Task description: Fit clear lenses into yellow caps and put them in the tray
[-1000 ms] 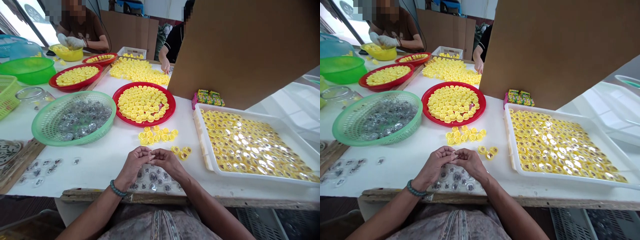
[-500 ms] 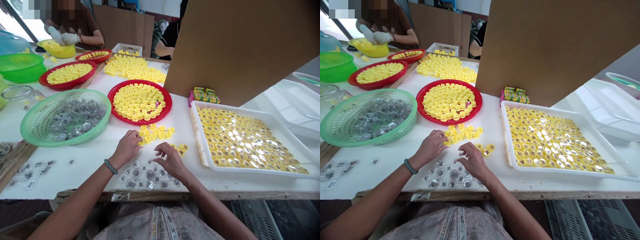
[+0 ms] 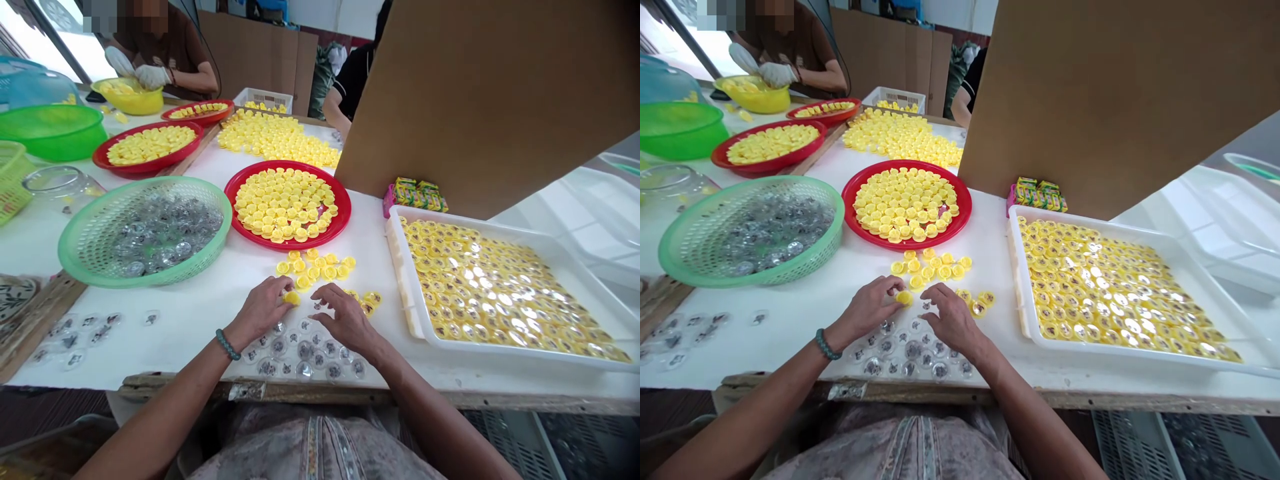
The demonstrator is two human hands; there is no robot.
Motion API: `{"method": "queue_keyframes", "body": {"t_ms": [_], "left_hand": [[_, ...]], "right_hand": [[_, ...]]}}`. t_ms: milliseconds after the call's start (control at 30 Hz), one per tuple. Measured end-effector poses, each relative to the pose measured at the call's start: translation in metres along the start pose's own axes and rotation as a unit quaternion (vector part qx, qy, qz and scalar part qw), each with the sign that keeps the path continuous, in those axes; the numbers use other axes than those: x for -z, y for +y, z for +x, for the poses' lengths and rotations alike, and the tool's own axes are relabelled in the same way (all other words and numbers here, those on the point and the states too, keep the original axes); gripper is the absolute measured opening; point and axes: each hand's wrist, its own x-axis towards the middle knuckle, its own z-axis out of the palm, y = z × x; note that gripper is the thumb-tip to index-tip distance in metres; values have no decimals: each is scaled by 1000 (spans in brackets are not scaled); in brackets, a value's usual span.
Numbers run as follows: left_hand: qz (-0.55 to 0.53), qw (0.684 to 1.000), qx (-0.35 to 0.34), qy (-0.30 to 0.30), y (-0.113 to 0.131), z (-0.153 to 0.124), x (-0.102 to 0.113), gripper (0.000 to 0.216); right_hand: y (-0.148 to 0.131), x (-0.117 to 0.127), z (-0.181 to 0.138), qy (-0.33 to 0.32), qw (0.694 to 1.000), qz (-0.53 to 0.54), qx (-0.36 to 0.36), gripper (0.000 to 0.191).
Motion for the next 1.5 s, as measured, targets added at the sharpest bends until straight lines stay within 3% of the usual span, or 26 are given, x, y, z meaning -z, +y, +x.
{"method": "queue_keyframes", "body": {"t_ms": [233,500,700,800,900,1033,1133,1500], "left_hand": [[-174,984,36,-15,3,-4,-18,33],[-303,947,91,-53,-4,-5,-22,39],[-281,954,92,-36,-7,-5,-26,36],[-239,969,62,-28,-8,-5,-28,31],[-166,985,27,-21,-7,-4,-28,28],[-110,994,-1,-14,-3,-1,-28,30],[-97,995,0,-5,-3,0,-29,31],[-65,998,-18,15,-7,-6,-29,32]], "right_hand": [[-1,0,12,-32,998,-40,42,37],[1,-5,14,-61,995,-22,72,26],[-6,2,-6,-44,997,-32,50,38],[-10,5,-19,-11,999,-36,1,26],[-13,5,-27,-22,998,-44,-26,17],[-15,1,-29,-81,995,-63,15,29],[-14,-2,-31,-97,992,-73,39,22],[-9,-4,-38,-29,999,-35,-3,16]]}}
